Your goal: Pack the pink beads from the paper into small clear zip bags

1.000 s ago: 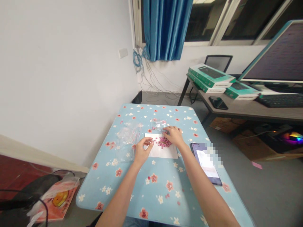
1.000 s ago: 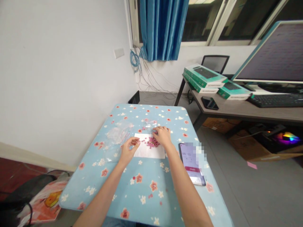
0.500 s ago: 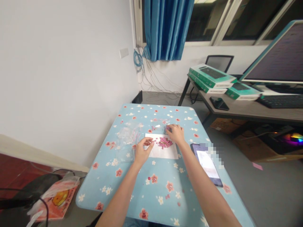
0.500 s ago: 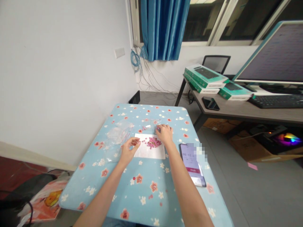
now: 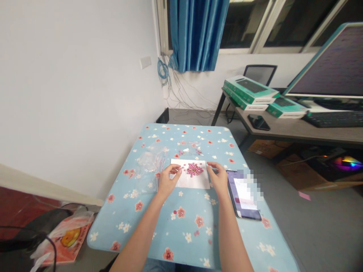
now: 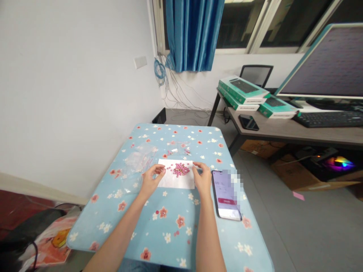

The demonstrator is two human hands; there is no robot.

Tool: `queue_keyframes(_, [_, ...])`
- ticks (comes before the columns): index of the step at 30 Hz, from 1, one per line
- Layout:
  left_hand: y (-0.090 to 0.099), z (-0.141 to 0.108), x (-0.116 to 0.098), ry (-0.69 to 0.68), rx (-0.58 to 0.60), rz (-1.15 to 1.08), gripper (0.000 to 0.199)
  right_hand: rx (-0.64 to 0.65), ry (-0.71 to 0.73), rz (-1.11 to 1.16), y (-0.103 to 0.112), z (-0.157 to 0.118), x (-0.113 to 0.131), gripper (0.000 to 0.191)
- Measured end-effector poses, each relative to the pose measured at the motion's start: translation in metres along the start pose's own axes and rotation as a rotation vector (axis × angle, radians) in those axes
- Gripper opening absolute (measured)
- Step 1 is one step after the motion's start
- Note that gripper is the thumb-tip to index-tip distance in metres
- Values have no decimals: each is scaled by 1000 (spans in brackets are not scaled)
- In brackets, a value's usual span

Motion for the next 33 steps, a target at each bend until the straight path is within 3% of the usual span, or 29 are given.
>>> queue_keyframes(4, [14, -4, -15, -127, 103, 183, 16, 51, 48, -11, -3, -1, 8, 24])
queue_keyframes(7, [40, -12, -21, -204, 158, 412, 22, 74, 69, -44, -4, 1, 12, 23])
queue_keyframes(10, [68, -22, -14, -205, 214, 587, 40, 93, 68, -75, -4, 2, 13, 22])
queue_keyframes(13, [78, -31, 0, -200, 350, 680, 52, 130, 69, -87, -7, 2, 13, 23])
queue_keyframes(18, [76, -35, 17, -183, 447, 717, 62, 192, 87, -122, -12, 1, 13, 23])
queue_keyframes(23, [73, -34, 23, -186, 424, 712, 58, 209, 93, -170, -15, -1, 13, 24])
queue_keyframes(29, [68, -32, 15, -194, 412, 684, 59, 236, 95, -184, -19, -2, 14, 26])
queue_keyframes(33, [56, -21, -3, -174, 399, 585, 63, 243, 88, -189, -20, -2, 14, 27])
Point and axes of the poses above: each hand's wrist, its own z-axis towards the middle knuckle, its own y-axis out of the back of the hand, x = y × z, the point moved 9 cm from there along z, towards the middle knuckle, and after that the axes turned 4 degrees about z, right-handed, at the moved point
